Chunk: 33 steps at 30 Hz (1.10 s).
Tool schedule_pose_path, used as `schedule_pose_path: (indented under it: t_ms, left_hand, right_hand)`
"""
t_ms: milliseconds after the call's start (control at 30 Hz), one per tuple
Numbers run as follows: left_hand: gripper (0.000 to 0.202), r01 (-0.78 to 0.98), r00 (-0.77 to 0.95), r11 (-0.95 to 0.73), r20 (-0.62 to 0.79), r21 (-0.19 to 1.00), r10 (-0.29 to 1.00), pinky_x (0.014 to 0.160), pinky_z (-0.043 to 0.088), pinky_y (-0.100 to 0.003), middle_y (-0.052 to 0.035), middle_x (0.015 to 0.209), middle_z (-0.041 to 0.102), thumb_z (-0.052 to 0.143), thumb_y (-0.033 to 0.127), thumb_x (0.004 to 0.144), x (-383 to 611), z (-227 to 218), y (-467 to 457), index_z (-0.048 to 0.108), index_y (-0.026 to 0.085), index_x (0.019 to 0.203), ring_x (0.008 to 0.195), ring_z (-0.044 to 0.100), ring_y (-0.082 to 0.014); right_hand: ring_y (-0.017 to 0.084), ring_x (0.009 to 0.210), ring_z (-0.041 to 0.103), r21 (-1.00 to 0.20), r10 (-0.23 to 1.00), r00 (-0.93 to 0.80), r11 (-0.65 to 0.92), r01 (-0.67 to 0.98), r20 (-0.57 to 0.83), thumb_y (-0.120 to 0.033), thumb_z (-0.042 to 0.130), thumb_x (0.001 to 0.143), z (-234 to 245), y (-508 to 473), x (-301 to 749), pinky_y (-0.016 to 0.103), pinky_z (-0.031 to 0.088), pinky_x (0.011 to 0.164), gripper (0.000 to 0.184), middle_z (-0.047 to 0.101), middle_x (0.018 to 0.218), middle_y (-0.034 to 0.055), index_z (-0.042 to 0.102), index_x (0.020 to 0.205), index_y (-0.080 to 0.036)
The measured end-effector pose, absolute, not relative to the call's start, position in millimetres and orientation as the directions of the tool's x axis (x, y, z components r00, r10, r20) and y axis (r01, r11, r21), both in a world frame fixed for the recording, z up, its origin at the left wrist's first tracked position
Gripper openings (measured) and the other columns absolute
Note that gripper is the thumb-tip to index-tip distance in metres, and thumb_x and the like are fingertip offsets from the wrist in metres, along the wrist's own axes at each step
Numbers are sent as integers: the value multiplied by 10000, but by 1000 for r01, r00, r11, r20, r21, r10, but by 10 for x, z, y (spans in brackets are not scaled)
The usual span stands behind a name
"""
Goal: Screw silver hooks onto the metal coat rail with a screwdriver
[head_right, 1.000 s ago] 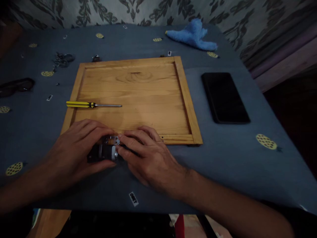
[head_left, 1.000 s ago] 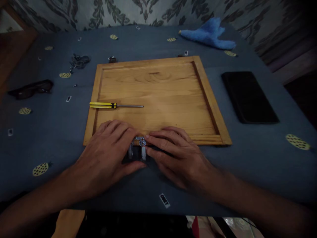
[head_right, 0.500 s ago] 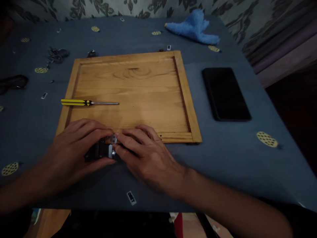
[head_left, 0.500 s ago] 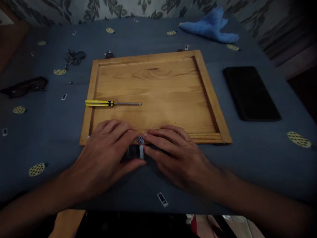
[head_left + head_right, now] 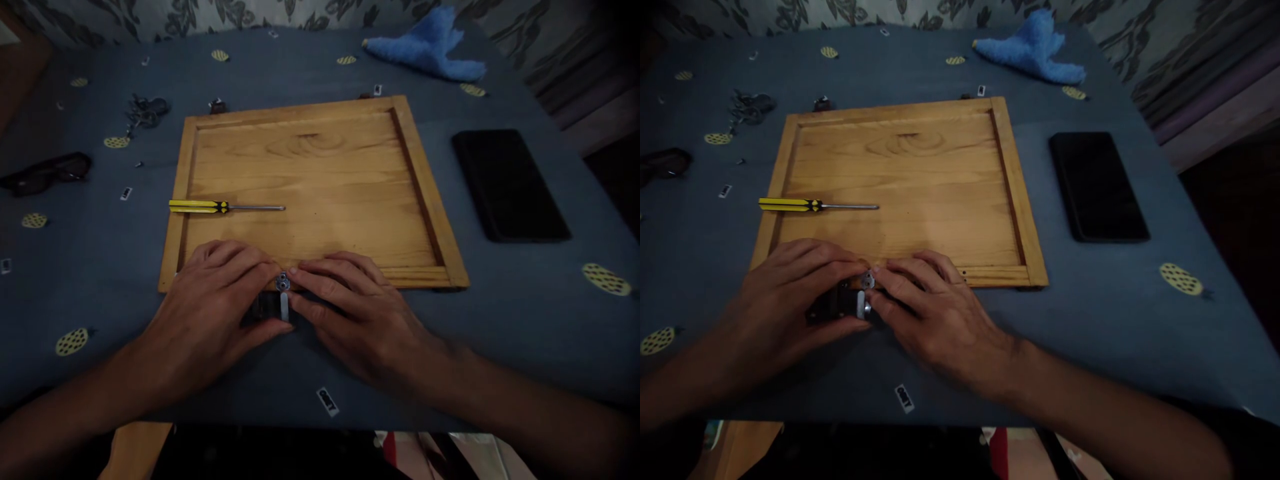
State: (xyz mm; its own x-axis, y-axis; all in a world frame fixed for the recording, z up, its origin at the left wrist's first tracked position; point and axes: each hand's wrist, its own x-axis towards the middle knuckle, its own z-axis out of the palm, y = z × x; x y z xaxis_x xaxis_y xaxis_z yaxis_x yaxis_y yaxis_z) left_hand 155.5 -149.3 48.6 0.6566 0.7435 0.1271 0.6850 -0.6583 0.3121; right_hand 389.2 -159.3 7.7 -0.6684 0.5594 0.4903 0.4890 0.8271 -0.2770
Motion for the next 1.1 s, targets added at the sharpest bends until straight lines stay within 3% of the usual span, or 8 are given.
schedule_pose_path:
  t_ms: [633,1100]
  left_hand:
    - [379,677,657,-656,127,333,743,915,440,-428,-42,1128,690,617,513,942,1547,485,-1488,599,192,1144,1053,604,-241]
    - [379,668,673,-673,129,319,729,919,435,-423,-38,1132,692,620,505,943,1536,493,-1480,602,185,1147,1055,603,-240]
  right_hand:
    - [251,1215,611,-319,557,-664,830,457,498,-111,577,975,113,-1601,3899,450,518,1062,200,718,1266,99,679,1147,-117]
    - [241,1188,635,-294,581,-656,812,504,482,-149,534,995,119,-1604,3879,476,509,1065,218,739,1242,36,701,1120,-209]
